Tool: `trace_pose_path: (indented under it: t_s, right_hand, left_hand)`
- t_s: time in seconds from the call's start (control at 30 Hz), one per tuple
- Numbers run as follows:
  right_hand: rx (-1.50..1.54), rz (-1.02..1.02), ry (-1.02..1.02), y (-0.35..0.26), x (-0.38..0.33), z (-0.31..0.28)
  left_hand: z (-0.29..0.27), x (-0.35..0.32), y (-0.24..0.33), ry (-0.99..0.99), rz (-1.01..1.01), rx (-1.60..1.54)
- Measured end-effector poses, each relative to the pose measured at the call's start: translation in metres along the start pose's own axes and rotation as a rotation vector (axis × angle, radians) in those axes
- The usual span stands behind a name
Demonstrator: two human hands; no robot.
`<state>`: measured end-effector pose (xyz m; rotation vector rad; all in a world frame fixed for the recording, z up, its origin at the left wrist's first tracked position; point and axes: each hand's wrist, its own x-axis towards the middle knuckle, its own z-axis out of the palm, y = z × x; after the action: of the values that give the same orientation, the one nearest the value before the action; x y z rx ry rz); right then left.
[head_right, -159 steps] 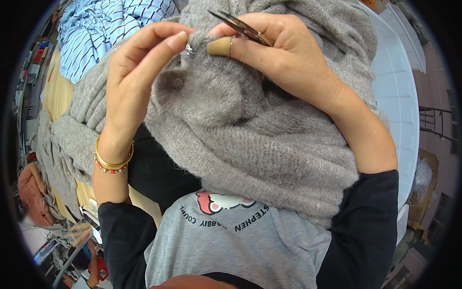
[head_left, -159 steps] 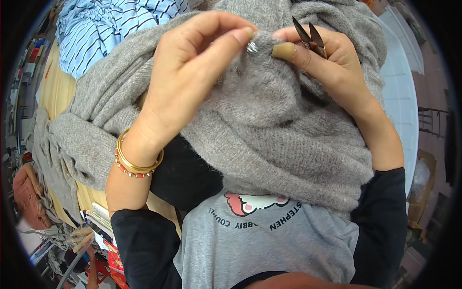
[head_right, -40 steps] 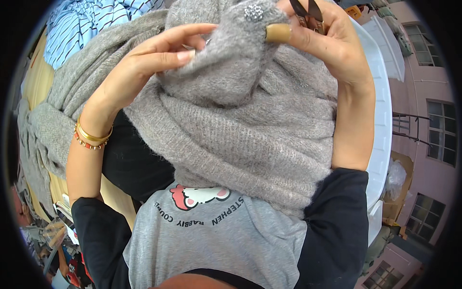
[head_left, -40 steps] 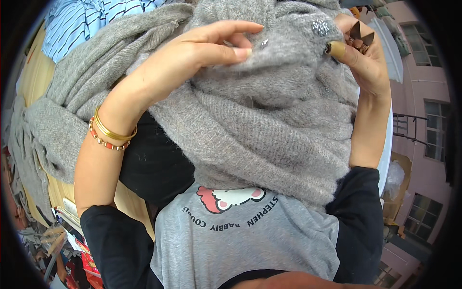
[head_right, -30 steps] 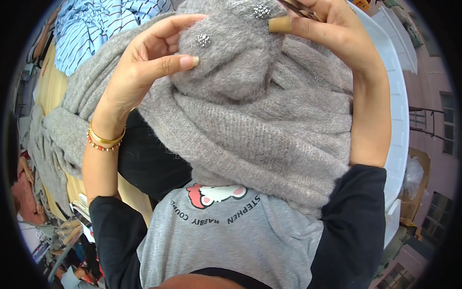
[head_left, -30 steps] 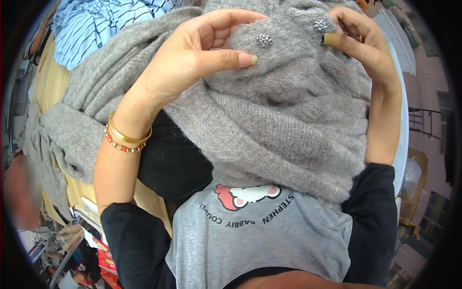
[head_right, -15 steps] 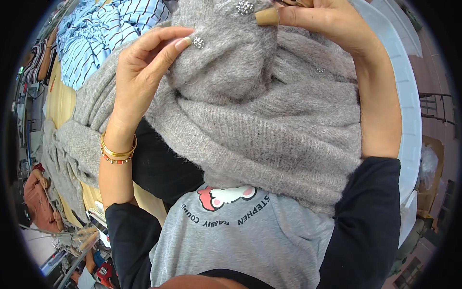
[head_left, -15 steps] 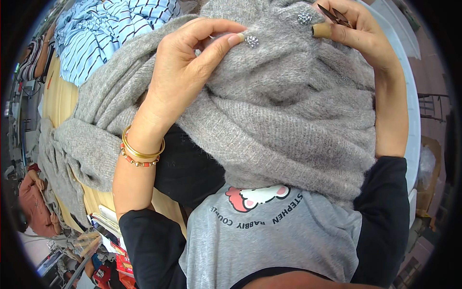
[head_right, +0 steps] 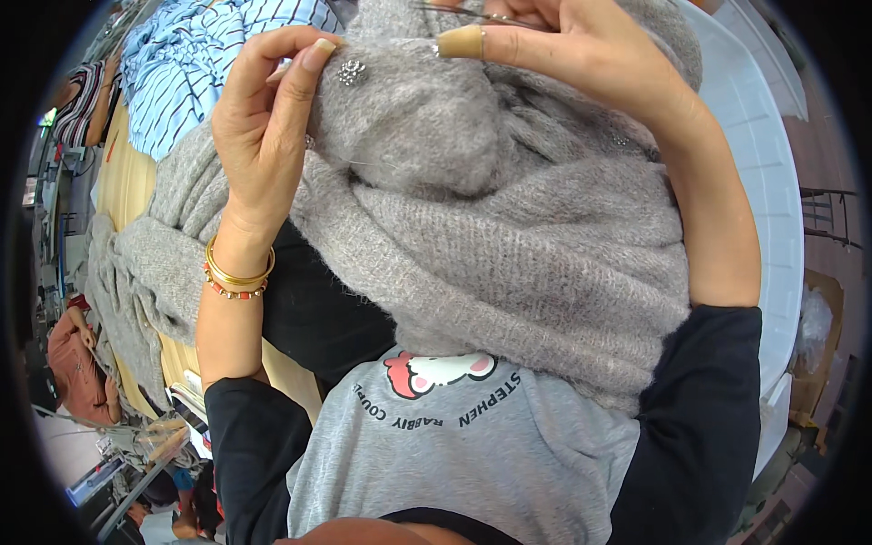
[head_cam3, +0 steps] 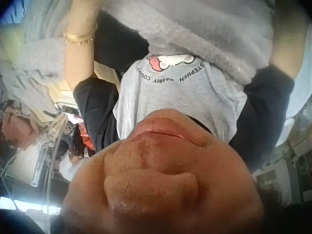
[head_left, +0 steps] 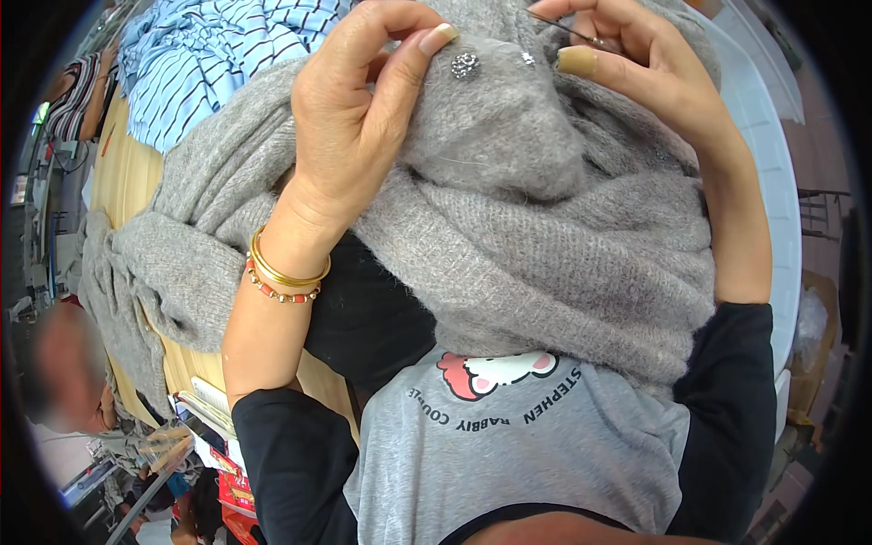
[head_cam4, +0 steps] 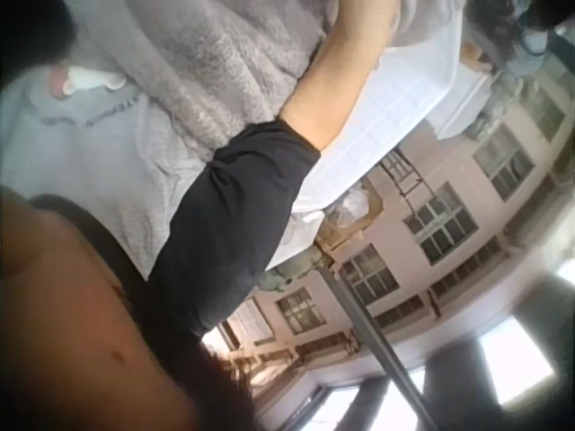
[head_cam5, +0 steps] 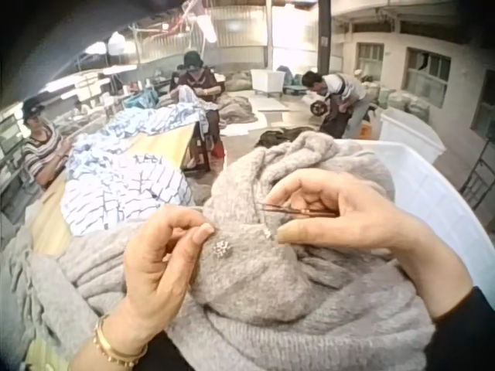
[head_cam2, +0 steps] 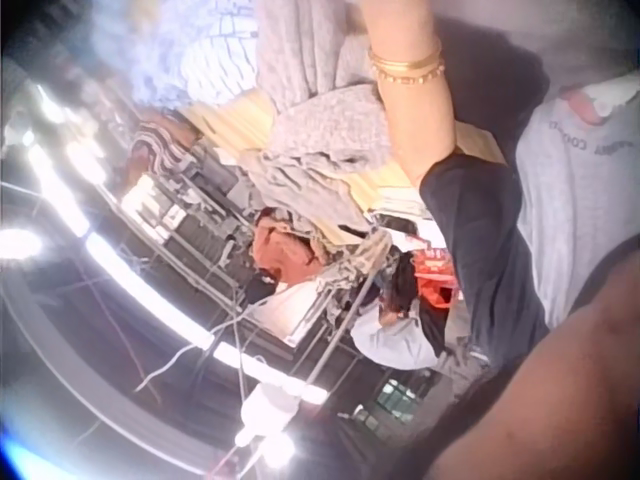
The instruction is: Trimming loose threads and imperfections from a grey sweater using small garment snips.
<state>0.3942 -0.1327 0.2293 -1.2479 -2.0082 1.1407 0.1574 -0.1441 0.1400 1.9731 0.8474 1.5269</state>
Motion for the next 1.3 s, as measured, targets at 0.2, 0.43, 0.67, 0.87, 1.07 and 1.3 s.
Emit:
trace_pose_path:
  t_s: [0.2, 0.43, 0.67, 0.87, 1.07, 1.3]
  right_hand:
    - [0.225, -0.735, -0.243, 0.017, 0.030, 0.022]
    - [0.221, -1.191, -0.309, 0.052, 0.060, 0.024]
    - [0.301, -1.363, -0.343, 0.040, 0.058, 0.028]
    - [-0.012, -0.419, -0.149, 0.011, 0.013, 0.019]
    - [0.075, -0.488, -0.137, 0.013, 0.015, 0.020]
    - [0.042, -0.586, -0.158, 0.013, 0.015, 0.020]
  left_hand:
    - [-0.006, -0.004, -0.006, 0.009, 0.161, 0.046]
    - [-0.005, -0.004, 0.002, 0.010, 0.178, 0.036]
    - [-0.003, -0.003, -0.001, -0.022, 0.209, 0.022]
    - [-0.001, -0.004, -0.001, -0.029, 0.202, 0.011]
    - [-0.002, -0.003, -0.002, -0.030, 0.188, -0.073]
    - [0.003, -0.005, 0.009, -0.019, 0.165, -0.077]
